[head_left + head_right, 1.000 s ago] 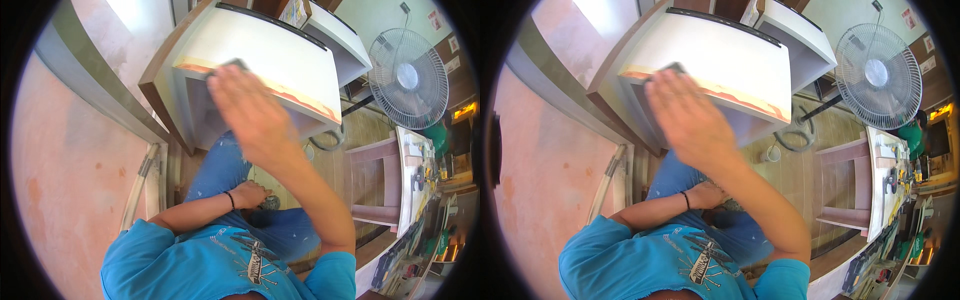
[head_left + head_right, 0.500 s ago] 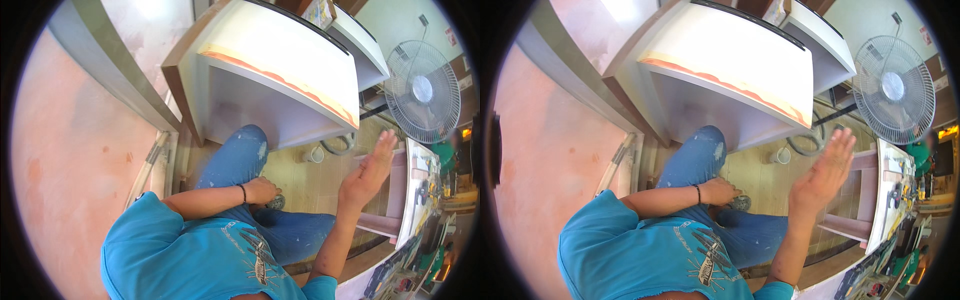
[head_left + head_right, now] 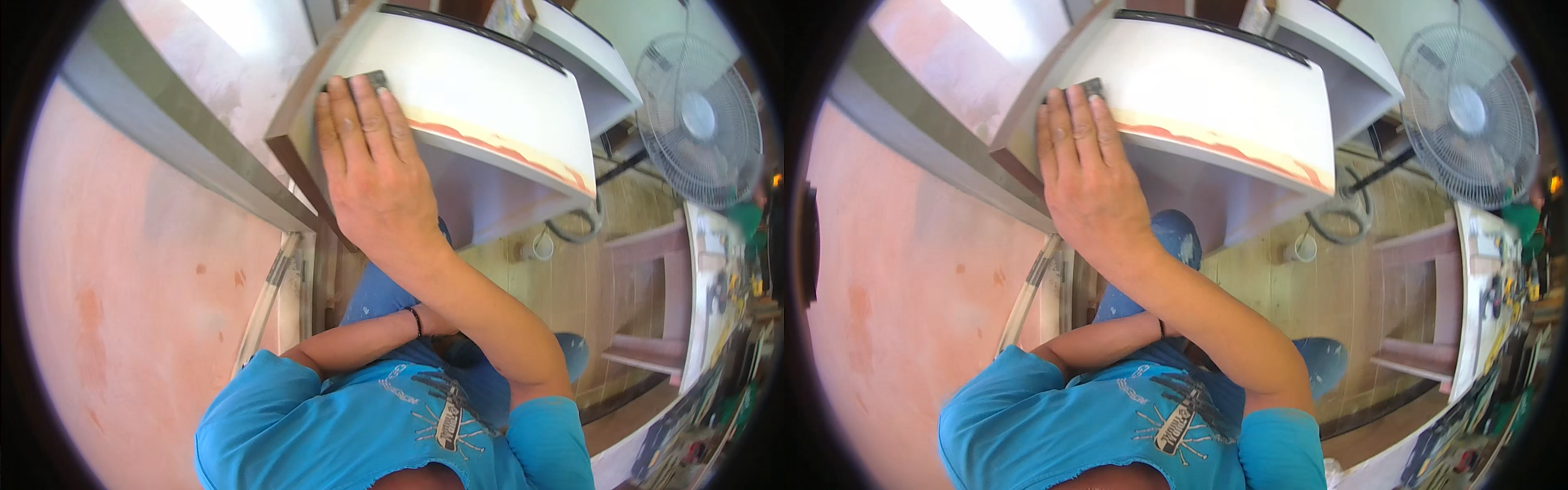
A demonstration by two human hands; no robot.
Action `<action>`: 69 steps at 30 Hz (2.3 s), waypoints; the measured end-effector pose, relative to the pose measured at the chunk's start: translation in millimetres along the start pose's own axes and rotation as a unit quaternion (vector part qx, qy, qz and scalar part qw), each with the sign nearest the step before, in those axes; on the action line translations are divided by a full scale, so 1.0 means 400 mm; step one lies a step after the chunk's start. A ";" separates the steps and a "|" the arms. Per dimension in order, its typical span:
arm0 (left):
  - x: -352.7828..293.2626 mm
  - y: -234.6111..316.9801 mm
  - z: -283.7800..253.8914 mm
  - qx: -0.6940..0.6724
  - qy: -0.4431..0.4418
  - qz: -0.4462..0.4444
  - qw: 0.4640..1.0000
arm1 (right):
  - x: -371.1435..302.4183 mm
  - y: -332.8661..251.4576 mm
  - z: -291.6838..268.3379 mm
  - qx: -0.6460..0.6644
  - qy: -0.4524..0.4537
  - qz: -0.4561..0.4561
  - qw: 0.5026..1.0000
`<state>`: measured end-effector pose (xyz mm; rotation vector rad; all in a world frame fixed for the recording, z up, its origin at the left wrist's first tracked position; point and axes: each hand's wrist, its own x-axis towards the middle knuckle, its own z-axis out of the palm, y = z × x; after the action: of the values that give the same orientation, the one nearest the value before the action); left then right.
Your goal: The person kneels on the floor and sands the edge of a white cabinet using a sanding block. They then wipe the surface with a cloth and apply white paint to the edge using a brush.
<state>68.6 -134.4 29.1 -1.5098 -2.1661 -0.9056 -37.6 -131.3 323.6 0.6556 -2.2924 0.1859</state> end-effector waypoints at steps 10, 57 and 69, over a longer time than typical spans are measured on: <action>0.098 -0.001 -0.064 -0.110 -0.335 -0.156 0.923 | -0.574 0.362 -0.340 -0.247 -0.106 0.294 0.917; 0.407 -0.004 -0.597 0.443 0.223 -0.279 0.822 | -0.686 0.376 0.084 0.281 0.107 0.360 0.883; 0.405 -0.026 -0.594 0.487 0.221 -0.245 0.809 | -0.666 0.359 0.071 0.323 0.113 0.369 0.864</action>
<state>-19.0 -183.2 298.9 -0.2134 -2.1025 -0.1135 32.3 90.3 127.6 0.0046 -2.1145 1.3599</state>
